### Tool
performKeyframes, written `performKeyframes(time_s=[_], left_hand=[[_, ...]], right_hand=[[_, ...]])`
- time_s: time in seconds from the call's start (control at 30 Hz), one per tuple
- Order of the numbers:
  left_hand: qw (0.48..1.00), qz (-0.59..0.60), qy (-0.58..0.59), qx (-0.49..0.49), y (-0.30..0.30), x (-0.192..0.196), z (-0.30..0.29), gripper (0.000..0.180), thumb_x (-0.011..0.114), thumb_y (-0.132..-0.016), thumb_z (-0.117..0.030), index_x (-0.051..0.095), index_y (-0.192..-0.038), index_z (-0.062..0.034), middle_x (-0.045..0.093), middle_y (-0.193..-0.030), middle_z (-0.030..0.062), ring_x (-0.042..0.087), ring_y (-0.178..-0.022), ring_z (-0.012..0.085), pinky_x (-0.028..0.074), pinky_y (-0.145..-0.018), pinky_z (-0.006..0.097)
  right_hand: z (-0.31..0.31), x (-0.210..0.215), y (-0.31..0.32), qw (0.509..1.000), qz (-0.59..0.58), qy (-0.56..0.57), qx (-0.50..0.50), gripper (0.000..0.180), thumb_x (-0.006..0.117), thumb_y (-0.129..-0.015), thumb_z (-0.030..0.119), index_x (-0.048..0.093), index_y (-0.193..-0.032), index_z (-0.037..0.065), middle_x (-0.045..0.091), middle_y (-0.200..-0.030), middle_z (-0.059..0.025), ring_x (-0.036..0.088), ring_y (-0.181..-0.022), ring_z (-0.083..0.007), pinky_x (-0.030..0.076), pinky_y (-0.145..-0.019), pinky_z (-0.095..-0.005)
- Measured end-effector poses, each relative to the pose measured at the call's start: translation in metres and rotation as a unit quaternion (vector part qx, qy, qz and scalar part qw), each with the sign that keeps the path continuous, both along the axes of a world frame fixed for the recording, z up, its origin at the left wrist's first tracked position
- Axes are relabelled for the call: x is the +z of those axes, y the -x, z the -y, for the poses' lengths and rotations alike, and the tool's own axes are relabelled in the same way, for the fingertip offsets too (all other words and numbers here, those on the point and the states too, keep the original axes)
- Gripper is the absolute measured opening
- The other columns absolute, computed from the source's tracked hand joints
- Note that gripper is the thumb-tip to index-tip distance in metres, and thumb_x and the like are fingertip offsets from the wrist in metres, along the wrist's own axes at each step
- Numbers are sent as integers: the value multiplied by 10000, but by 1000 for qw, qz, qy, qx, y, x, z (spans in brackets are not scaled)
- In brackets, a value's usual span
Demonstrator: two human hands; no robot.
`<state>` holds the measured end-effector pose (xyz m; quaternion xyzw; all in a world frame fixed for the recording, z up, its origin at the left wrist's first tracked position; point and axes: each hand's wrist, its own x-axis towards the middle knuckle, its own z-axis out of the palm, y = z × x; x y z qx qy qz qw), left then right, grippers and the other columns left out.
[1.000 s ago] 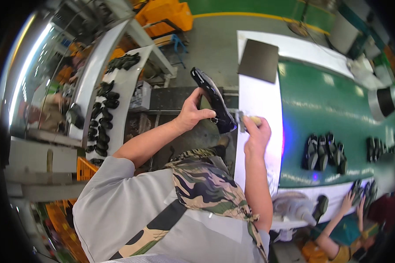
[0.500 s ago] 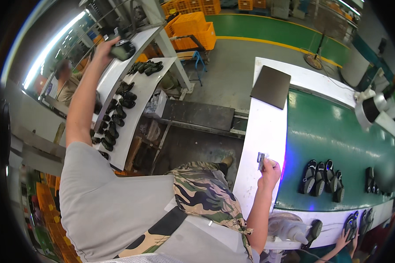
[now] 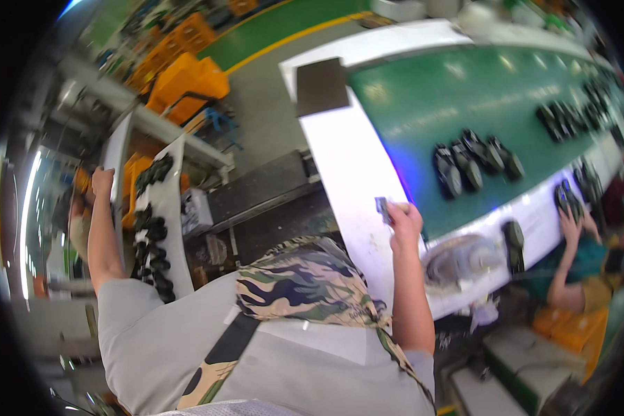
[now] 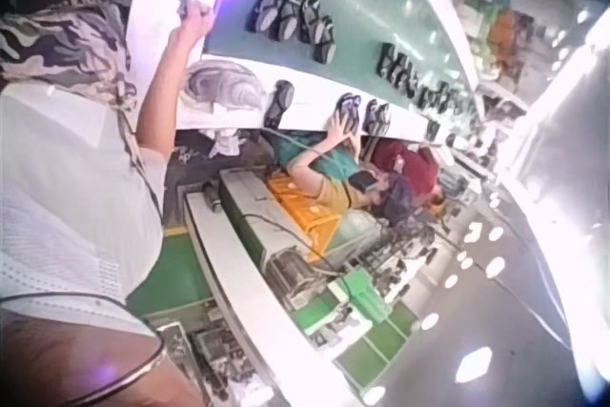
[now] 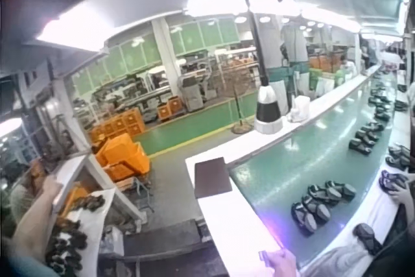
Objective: Cleaning and inspecting high-heeled shoes on a factory production line.
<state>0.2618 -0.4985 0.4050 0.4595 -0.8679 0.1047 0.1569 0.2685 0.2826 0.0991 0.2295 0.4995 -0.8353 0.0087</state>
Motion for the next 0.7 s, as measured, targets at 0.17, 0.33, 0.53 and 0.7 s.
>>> performKeyframes(time_s=[0.17,0.33,0.53,0.7], left_hand=[[892,-107,-263,-351,143,-102,-80,513,744,-813,-228,614,-1219,57,685,-1123,159,657,-1012,243,500,-867,334],[696,85,-589,-401,236,-253,-378,504,714,-851,-233,579,-1250,45,678,-982,88,675,-816,185,517,-657,288],[453,326,-763,-325,246,-377,-655,635,669,-898,-427,477,-1320,8,576,-1236,238,651,-1010,336,545,-871,443],[436,345,-800,-226,252,-421,-797,933,711,-815,-541,315,-1457,7,329,-1481,313,443,-1288,489,406,-1042,548]], right_hand=[[-3,0,-5,998,-21,39,-48,193,765,-800,107,578,-838,75,598,-737,-2,523,-592,-82,416,-529,-237],[-17,13,-41,983,7,45,-180,196,761,-814,114,572,-849,80,603,-744,-1,502,-583,-73,399,-537,-227],[-36,18,-90,942,47,22,-332,194,761,-809,93,580,-877,76,593,-762,14,523,-609,-78,411,-555,-232],[-22,30,-131,898,76,-22,-434,189,753,-808,61,578,-880,74,589,-760,15,527,-611,-78,411,-551,-228]])
